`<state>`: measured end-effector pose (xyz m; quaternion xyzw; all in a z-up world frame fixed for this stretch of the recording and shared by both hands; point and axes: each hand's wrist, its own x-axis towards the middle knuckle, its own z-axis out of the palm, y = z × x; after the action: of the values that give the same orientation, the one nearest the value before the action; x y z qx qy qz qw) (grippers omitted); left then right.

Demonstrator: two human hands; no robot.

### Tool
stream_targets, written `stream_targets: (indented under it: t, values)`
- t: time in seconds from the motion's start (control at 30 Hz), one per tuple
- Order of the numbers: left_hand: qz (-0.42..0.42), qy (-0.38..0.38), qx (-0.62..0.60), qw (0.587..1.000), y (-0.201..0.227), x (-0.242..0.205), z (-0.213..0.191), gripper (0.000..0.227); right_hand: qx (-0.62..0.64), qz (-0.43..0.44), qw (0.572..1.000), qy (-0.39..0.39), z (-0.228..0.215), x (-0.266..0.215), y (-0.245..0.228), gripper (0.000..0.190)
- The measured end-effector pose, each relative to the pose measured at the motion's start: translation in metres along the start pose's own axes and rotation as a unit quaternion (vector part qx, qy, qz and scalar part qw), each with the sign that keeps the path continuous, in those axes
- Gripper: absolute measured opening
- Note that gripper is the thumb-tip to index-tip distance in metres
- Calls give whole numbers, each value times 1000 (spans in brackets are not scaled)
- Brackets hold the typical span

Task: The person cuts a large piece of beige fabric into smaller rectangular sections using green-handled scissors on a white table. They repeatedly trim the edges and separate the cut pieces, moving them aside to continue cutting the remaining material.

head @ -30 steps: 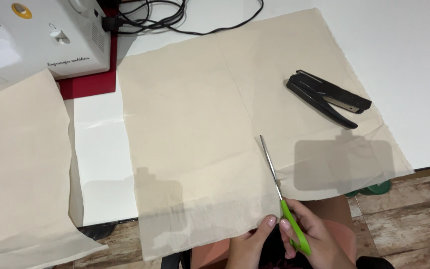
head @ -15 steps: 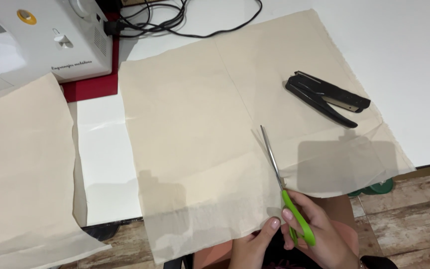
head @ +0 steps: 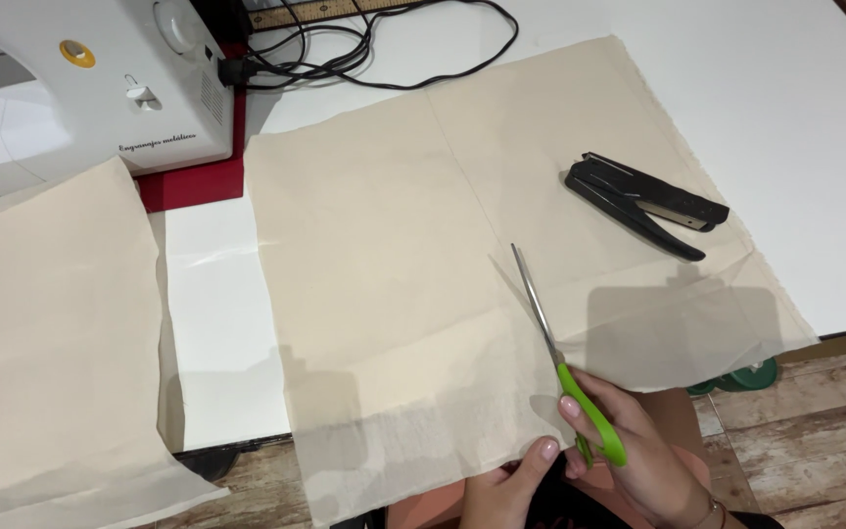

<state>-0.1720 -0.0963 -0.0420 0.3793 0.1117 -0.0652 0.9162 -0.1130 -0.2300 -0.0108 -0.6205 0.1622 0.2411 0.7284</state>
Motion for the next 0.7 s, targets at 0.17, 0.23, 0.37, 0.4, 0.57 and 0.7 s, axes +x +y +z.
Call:
stream_targets:
  t: [0.17, 0.23, 0.37, 0.4, 0.57, 0.7]
  values:
    - [-19, 24, -16, 999, -5, -1, -1, 39, 34, -1, 999, 7, 0, 1, 7, 61]
    - [-30, 27, -13, 999, -11, -1, -5, 32, 32, 4, 999, 21, -1, 4, 11, 61]
    - [-48, 43, -3, 998, -2, -1, -1, 32, 34, 21, 999, 15, 0, 4, 5, 65]
    - [-34, 20, 11, 999, 0, -1, 0, 30, 25, 10, 1000, -12, 0, 3, 2, 65]
    - [-29, 36, -32, 998, 1, 2, 4, 41, -23, 6, 999, -32, 13, -1, -29, 58]
    - [-42, 110, 14, 993, -7, 5, -5, 63, -99, 22, 993, 60, 36, -5, -67, 64]
